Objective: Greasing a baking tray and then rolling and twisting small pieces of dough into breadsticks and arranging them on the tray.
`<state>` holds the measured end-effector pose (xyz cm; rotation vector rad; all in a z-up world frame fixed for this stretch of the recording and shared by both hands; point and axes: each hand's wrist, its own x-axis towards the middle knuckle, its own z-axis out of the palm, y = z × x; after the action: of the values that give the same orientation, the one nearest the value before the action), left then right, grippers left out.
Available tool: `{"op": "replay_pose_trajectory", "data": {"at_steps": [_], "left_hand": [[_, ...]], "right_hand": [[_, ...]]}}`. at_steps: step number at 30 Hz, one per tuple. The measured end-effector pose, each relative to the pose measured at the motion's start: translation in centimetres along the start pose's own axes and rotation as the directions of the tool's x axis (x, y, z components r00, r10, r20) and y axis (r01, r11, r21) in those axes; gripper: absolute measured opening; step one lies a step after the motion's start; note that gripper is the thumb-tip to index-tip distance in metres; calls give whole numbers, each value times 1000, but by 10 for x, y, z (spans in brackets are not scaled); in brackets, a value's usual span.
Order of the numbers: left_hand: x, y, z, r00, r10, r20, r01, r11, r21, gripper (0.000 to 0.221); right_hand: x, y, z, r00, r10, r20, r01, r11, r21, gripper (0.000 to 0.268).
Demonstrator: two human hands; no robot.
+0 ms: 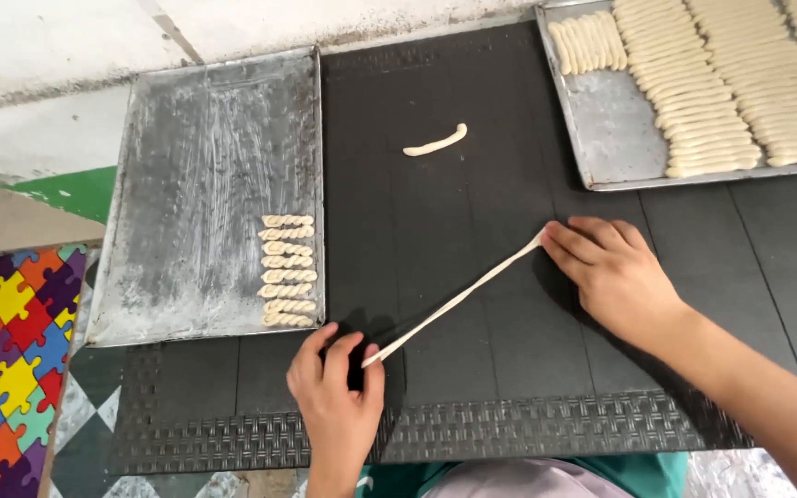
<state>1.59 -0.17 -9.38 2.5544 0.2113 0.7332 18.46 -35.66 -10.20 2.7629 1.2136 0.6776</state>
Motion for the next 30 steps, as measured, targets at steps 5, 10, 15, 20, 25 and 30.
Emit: {"op": "replay_pose_trajectory", "data": {"at_steps": [5, 10, 15, 20, 25, 30], "left_hand": [[3, 4, -3, 995, 39, 89, -36, 999, -28, 17], [-3, -1, -2, 996, 49, 70, -47, 998, -34, 15], [-4, -8, -9, 996, 59, -63, -68, 986, -150, 14], [11, -11, -31, 906, 96, 413, 82, 916, -394, 9], [47, 38, -70, 617, 356, 702, 374, 653, -659, 8], [63, 80, -71, 561, 583, 588, 498, 330, -802, 15]], "right_hand": [[69, -1, 0, 977, 71, 202, -32, 982, -187, 11], [137, 5, 96, 982, 169, -88, -160, 981, 110, 17], [92, -26, 27, 987, 80, -142, -43, 967, 249, 54], [-30, -72, -85, 988, -94, 123, 84, 993, 87, 110], [-133, -75, -96, 998, -20, 58, 5, 971, 240, 65], [-156, -66, -87, 965, 194, -176, -130, 939, 318, 31]]}}
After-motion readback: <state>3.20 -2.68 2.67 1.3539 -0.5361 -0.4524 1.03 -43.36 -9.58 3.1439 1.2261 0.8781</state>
